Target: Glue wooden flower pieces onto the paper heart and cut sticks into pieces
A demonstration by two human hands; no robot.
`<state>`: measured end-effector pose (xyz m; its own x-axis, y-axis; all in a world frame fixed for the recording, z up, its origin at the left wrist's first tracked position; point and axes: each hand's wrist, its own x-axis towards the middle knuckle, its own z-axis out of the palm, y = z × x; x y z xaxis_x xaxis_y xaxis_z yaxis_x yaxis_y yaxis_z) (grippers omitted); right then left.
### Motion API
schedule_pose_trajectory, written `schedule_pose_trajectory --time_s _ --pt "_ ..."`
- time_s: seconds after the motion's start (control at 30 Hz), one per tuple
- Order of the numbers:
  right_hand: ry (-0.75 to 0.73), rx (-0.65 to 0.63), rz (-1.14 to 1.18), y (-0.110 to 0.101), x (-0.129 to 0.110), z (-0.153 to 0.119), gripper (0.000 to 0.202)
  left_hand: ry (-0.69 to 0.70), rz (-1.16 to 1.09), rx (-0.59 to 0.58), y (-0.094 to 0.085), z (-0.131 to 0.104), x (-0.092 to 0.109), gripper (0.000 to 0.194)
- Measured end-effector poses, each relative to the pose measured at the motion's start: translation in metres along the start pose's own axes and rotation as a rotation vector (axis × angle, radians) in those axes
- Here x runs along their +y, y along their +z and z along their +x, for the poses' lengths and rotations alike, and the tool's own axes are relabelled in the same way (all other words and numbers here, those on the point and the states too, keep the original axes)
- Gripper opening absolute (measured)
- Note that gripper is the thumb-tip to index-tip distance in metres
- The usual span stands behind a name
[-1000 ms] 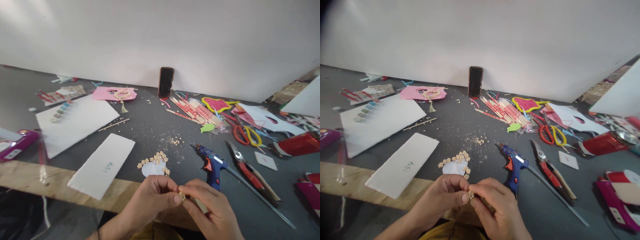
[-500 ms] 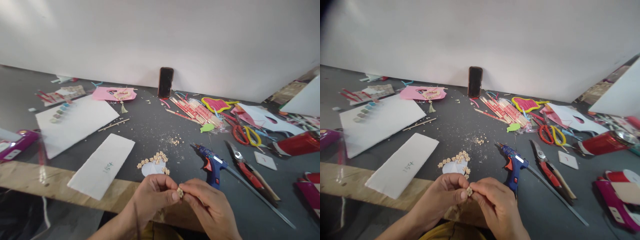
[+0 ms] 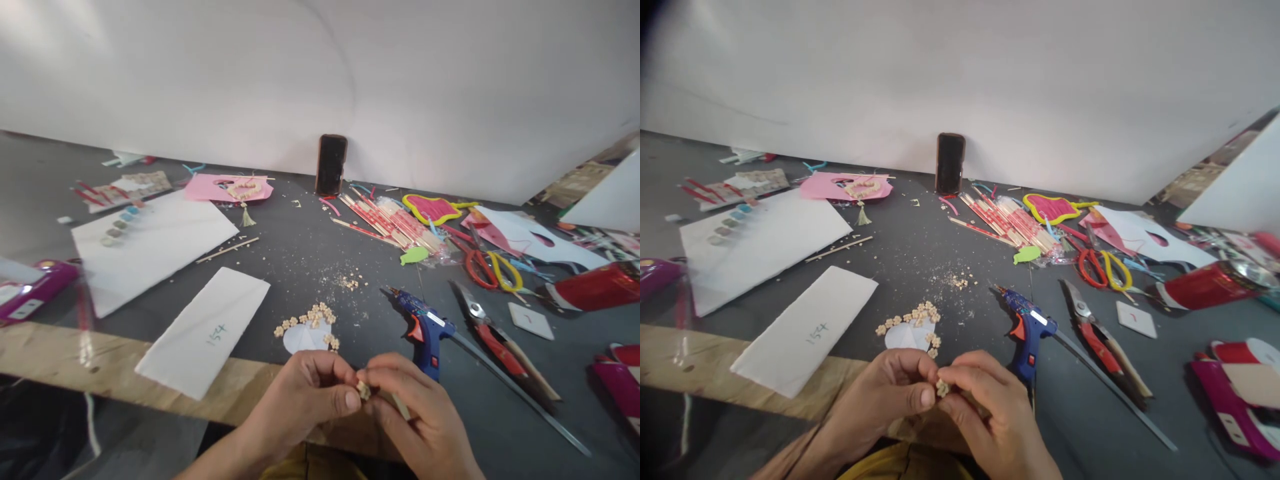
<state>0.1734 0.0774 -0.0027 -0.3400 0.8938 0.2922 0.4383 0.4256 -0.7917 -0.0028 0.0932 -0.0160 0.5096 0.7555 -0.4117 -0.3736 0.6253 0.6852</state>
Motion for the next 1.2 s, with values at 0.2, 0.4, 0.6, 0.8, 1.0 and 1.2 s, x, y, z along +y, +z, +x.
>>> schedule_pose_trajectory --time_s 0.2,0.4,0.6,0.8,1.0,1.2 --pt "0.017 -0.045 -0.018 -0.002 -0.002 -0.002 0.02 -0.04 0.058 0.034 0.001 -0.003 0.003 0.027" --pt "-0.011 -0.037 -0.004 -0.001 -0.006 -0.003 0.019 -0.033 0.079 0.062 0.004 -0.006 0.001 0.032" --pt "-0.013 -0.054 -0.048 0.001 -0.013 -0.006 0.024 0.005 0.03 -0.029 -0.002 -0.013 -0.006 0.027" --pt "-0.022 -0.045 -0.075 0.005 -0.021 -0.017 0.028 0.058 -0.025 -0.085 -0.001 -0.023 -0.014 0.019" --pt "-0.055 0.089 -0.024 0.014 -0.03 -0.036 0.016 0.145 0.055 -0.1 0.001 -0.039 -0.022 0.014" --pt "-0.092 0.143 -0.025 0.023 -0.051 -0.058 0.015 0.197 0.101 -0.16 0.001 -0.065 -0.033 0.011"
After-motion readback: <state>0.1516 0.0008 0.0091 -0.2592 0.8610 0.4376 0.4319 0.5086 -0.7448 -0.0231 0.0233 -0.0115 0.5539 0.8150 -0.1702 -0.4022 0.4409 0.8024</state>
